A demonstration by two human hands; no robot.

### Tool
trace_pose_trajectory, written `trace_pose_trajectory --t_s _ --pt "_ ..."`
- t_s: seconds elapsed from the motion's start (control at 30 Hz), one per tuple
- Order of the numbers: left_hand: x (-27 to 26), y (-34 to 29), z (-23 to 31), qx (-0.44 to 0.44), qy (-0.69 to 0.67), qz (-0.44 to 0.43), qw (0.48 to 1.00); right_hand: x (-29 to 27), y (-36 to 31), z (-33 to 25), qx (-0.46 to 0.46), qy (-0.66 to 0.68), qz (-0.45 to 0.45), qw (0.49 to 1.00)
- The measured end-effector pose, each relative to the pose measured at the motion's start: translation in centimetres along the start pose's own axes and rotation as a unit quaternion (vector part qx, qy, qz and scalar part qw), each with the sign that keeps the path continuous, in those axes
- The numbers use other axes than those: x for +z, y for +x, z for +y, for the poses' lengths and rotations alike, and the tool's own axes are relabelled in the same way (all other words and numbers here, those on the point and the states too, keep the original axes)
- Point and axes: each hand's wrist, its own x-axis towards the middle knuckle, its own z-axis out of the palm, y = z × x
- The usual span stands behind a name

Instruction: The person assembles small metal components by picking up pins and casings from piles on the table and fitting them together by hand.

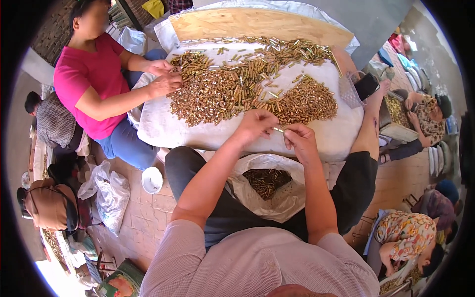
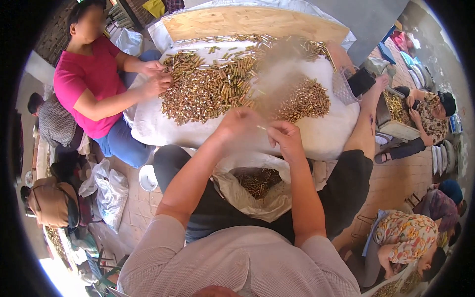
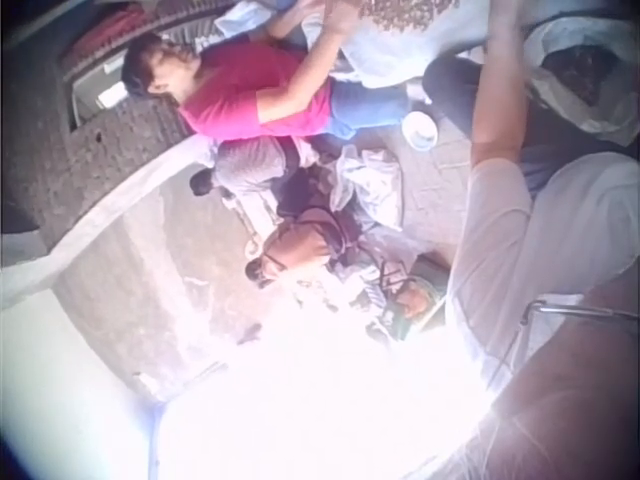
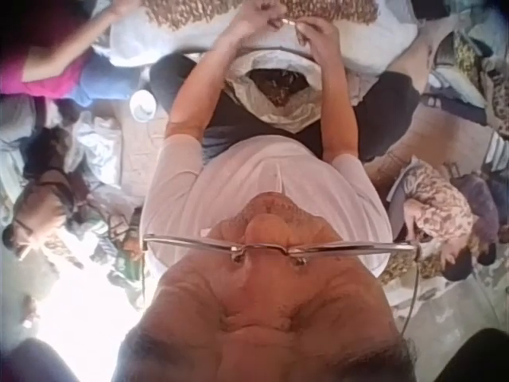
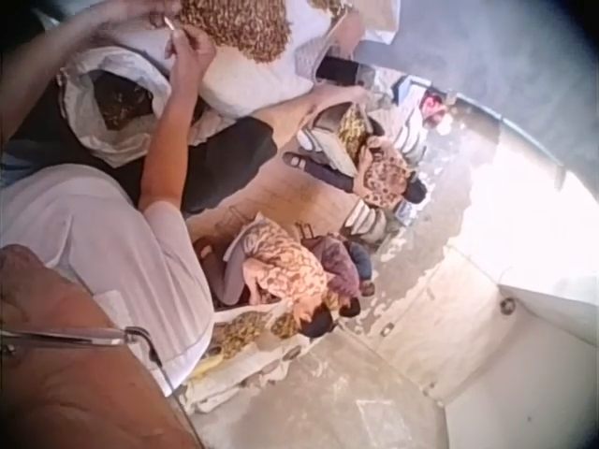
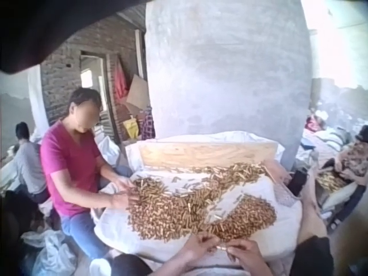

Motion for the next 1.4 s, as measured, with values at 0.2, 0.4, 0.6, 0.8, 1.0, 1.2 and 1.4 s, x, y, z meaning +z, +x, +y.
trace_pose_trajectory --t_s 0.2,0.4,0.6,0.8,1.0,1.2,1.4 --pt "-5.9 2.2 -2.2 0.191 0.563 0.266 0.759 0.2 -0.3 -1.1 0.144 -0.252 -0.173 0.941" --pt "-5.7 3.0 -2.7 0.109 0.631 0.250 0.727 -0.9 0.8 0.8 -0.063 -0.446 -0.017 0.893" --pt "-6.2 3.0 -3.3 0.195 0.478 0.240 0.822 -0.5 2.5 2.4 -0.200 -0.613 0.081 0.760" --pt "-4.6 2.3 -1.7 0.051 0.014 0.055 0.997 0.0 2.7 3.2 -0.095 -0.683 0.055 0.722" --pt "-2.9 1.5 -1.3 0.043 -0.135 0.013 0.990 -0.3 2.8 4.0 -0.176 -0.655 0.088 0.729" --pt "-2.4 1.5 -1.8 0.029 -0.207 -0.016 0.978 -0.4 2.3 5.0 -0.108 -0.331 0.116 0.930" --pt "-2.2 1.3 -1.9 0.015 -0.209 -0.010 0.978 1.4 1.7 2.4 0.014 0.036 0.086 0.996"
